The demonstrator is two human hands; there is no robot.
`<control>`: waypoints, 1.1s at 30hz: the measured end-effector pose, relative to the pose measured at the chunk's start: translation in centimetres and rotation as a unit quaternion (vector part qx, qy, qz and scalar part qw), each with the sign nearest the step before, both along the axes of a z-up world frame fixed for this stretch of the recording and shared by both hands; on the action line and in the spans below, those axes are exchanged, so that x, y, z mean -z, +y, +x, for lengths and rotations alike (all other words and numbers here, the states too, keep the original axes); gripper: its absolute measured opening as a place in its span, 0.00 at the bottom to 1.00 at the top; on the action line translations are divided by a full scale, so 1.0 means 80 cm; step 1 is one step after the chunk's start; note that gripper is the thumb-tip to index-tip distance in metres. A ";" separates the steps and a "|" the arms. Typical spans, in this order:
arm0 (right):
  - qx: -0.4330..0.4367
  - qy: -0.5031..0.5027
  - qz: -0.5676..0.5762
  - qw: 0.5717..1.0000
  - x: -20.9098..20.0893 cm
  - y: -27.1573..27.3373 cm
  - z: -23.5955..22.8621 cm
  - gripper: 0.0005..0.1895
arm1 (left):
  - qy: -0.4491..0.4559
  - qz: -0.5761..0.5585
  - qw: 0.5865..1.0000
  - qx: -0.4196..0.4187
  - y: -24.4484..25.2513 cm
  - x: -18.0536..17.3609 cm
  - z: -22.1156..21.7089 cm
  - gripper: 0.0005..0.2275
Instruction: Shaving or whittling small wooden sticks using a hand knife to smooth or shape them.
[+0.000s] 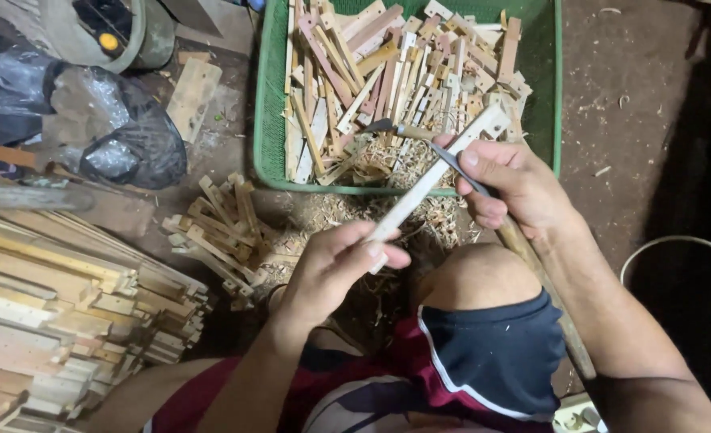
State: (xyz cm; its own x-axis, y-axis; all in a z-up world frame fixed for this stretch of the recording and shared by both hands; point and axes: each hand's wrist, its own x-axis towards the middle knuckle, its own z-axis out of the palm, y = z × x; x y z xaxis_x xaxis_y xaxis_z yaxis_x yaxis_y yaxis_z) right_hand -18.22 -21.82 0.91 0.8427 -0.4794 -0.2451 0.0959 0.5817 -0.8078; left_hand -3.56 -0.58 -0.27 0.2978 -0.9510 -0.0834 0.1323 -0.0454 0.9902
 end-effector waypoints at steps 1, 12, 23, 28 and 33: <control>-0.003 -0.002 -0.002 1.000 0.003 0.000 0.002 0.11 | -0.002 -0.002 1.000 -0.003 -0.015 -0.011 0.002 0.19; -0.051 -0.037 -0.020 0.998 0.027 0.002 -0.002 0.29 | 0.213 0.026 0.975 -0.056 -0.068 -0.017 -0.016 0.26; -0.046 -0.012 -0.022 0.999 0.013 0.003 -0.004 0.27 | 0.194 -0.008 0.979 -0.056 -0.055 -0.028 -0.022 0.27; -0.025 0.036 0.000 0.999 0.061 -0.007 -0.027 0.21 | 0.268 0.024 0.961 -0.067 -0.004 -0.017 -0.038 0.25; -0.028 0.005 -0.003 1.000 0.055 -0.008 -0.012 0.28 | 0.387 -0.004 0.920 -0.068 -0.023 -0.007 -0.030 0.25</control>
State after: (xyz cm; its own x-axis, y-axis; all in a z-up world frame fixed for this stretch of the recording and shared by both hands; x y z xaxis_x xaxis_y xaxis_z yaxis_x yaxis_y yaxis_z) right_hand -19.15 -22.46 -3.52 0.8662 -0.4322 -0.2509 0.0553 0.5817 -0.8115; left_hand -5.92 -2.45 0.29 0.2679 -0.9110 -0.3135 0.8011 0.0298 0.5978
